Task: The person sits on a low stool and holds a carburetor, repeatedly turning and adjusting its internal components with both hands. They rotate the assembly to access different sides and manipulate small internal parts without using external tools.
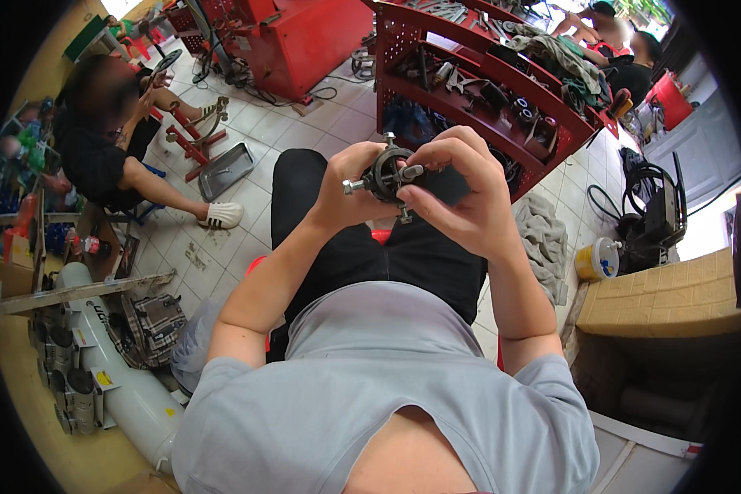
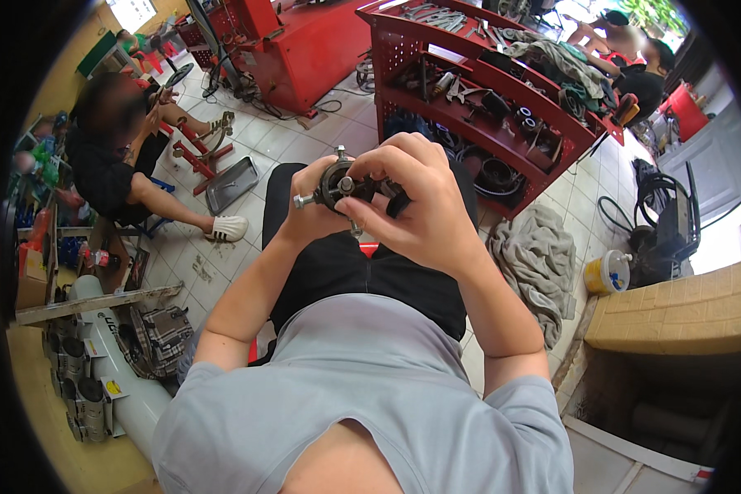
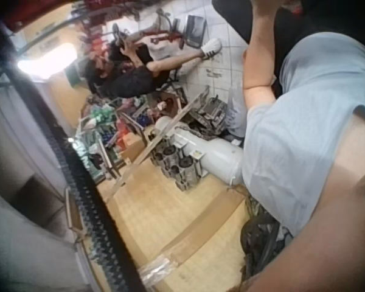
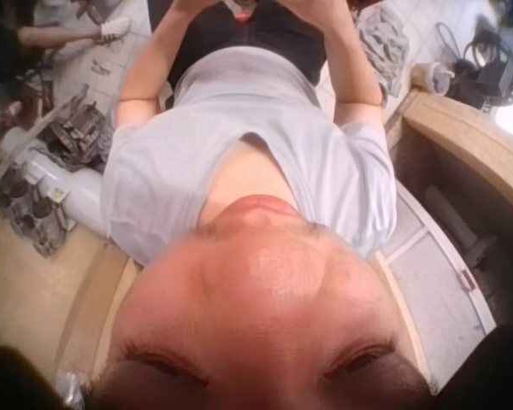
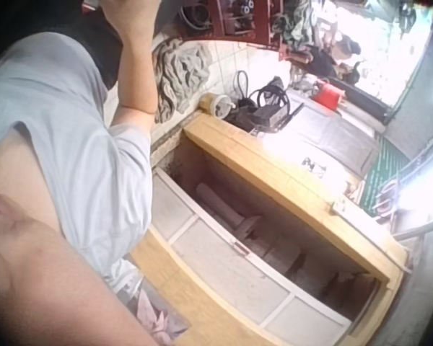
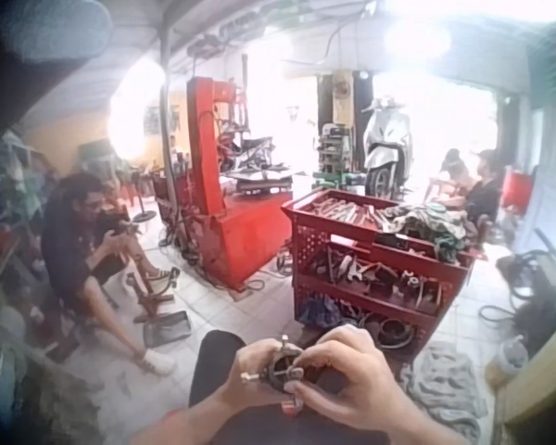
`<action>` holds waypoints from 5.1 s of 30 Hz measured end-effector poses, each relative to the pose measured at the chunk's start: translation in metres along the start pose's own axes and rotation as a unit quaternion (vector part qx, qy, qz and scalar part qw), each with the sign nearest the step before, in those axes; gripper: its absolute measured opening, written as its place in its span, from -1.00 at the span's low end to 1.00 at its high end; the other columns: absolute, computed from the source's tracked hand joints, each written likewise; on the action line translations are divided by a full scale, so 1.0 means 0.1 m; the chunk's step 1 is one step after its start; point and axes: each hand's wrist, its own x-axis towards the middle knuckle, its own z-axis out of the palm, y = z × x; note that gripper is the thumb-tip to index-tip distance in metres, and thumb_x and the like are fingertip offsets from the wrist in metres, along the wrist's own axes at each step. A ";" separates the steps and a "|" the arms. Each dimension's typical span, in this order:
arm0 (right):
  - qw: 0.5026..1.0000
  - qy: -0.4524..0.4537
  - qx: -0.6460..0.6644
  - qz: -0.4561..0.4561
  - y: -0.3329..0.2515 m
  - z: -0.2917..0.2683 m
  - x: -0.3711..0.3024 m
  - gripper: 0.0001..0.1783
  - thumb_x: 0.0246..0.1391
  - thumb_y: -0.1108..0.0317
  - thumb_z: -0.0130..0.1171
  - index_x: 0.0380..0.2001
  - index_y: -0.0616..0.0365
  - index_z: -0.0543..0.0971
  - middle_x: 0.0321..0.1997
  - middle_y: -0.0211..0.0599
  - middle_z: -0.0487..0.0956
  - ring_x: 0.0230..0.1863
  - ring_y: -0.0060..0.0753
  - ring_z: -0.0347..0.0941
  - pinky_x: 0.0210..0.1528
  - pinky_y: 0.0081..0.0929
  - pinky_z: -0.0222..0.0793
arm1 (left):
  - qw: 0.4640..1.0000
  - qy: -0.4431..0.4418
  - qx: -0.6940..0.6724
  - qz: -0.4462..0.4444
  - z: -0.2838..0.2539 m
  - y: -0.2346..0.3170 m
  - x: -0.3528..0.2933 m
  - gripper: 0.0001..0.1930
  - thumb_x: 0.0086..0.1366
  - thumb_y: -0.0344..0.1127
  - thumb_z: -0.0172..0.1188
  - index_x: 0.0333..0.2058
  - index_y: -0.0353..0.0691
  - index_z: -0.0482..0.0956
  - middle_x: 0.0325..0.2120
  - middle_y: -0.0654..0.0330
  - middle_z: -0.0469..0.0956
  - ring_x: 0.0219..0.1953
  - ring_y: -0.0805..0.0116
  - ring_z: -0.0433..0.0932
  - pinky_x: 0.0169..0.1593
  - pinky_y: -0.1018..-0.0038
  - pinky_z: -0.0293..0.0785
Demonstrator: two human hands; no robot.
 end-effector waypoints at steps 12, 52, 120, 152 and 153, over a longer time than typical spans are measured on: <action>0.999 0.010 0.032 0.029 0.02 0.00 -0.01 -0.76 -0.18 0.44 0.28 -0.33 0.14 0.60 -0.41 -0.36 0.45 -0.33 -0.32 0.37 -0.16 -0.42 0.22 | 0.999 -0.001 -0.015 -0.034 -0.02 0.06 0.03 -0.42 -0.23 -0.18 0.66 -0.22 -0.27 0.59 -0.38 0.19 0.63 -0.38 0.35 0.60 -0.20 0.46 0.57; 0.998 0.022 0.066 0.005 0.08 0.08 -0.09 -0.51 -0.17 0.57 0.36 -0.10 0.08 0.48 -0.21 -0.42 0.56 -0.15 -0.30 0.44 0.03 -0.37 0.22 | 1.000 -0.006 0.028 -0.005 0.05 0.03 0.00 -0.49 -0.27 -0.30 0.59 -0.29 -0.28 0.57 -0.46 0.14 0.56 -0.45 0.25 0.55 -0.28 0.42 0.51; 0.957 -0.044 -0.257 -0.124 -0.16 0.02 -0.06 -0.64 -0.23 0.33 0.46 -0.34 0.05 0.51 -0.26 -0.46 0.66 -0.62 -0.39 0.44 -0.58 -0.47 0.27 | 0.996 -0.008 -0.042 -0.079 0.09 -0.11 -0.03 -0.52 -0.25 -0.18 0.57 -0.32 -0.23 0.60 -0.50 0.16 0.57 -0.48 0.20 0.56 -0.33 0.39 0.50; 0.991 -0.052 -0.064 0.109 -0.24 -0.21 -0.06 -0.37 -0.28 0.38 0.56 -0.34 0.09 0.22 -0.31 -0.32 0.72 -0.70 -0.80 -0.05 -0.69 -0.69 -0.08 | 0.996 -0.021 0.092 -0.002 0.03 -0.04 0.05 -0.57 -0.22 -0.24 0.57 -0.38 -0.28 0.59 -0.53 0.14 0.57 -0.50 0.20 0.57 -0.37 0.40 0.49; 0.991 -0.066 -0.063 0.097 -0.24 -0.22 -0.05 -0.37 -0.27 0.38 0.55 -0.35 0.09 0.22 -0.29 -0.31 0.72 -0.70 -0.79 -0.05 -0.69 -0.69 -0.08 | 0.995 -0.023 0.093 -0.004 0.03 -0.05 0.04 -0.56 -0.24 -0.24 0.57 -0.38 -0.28 0.59 -0.53 0.14 0.57 -0.50 0.20 0.57 -0.37 0.40 0.49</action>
